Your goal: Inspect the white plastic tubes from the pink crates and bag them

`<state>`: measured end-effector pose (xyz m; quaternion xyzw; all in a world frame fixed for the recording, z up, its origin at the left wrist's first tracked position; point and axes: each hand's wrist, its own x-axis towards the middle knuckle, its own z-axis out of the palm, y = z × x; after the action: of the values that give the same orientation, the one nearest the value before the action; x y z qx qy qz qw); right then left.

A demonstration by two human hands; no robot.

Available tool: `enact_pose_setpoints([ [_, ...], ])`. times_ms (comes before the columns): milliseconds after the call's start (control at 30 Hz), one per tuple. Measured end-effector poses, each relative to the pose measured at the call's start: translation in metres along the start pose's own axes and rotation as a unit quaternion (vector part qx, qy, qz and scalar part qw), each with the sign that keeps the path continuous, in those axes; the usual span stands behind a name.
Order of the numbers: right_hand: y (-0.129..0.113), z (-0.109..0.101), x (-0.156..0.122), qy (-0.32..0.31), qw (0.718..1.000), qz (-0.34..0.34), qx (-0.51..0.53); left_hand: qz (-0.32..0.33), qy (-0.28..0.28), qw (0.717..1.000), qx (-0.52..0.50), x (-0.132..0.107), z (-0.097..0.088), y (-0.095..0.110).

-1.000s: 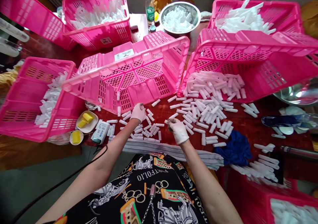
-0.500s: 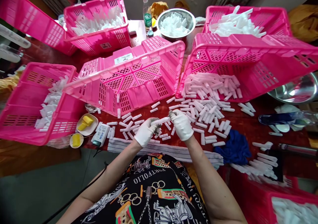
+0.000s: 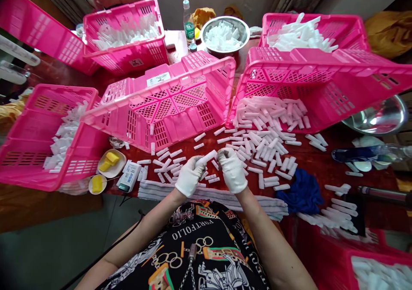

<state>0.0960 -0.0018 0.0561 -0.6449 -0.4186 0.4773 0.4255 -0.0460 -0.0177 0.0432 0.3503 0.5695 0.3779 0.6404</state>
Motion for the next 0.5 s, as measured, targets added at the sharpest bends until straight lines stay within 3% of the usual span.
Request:
enact_pose_setpoints([
  [133, -0.005, -0.005, 0.003, 0.064, 0.997, -0.035, -0.012, -0.011, -0.026, 1.000, -0.007, -0.001, 0.004, 0.011],
  [300, -0.010, -0.010, 0.007, -0.024, 0.999, -0.031, -0.038, -0.063, -0.091, 0.993, -0.047, 0.002, 0.011, 0.015],
  [400, -0.014, -0.011, 0.007, -0.035, 0.998, -0.009, -0.049, 0.020, -0.030, 0.998, 0.058, 0.003, 0.012, 0.009],
  [500, -0.019, -0.011, 0.008, -0.031, 0.997, 0.013, -0.070, 0.148, 0.040, 0.975, 0.160, 0.003, 0.010, 0.002],
])
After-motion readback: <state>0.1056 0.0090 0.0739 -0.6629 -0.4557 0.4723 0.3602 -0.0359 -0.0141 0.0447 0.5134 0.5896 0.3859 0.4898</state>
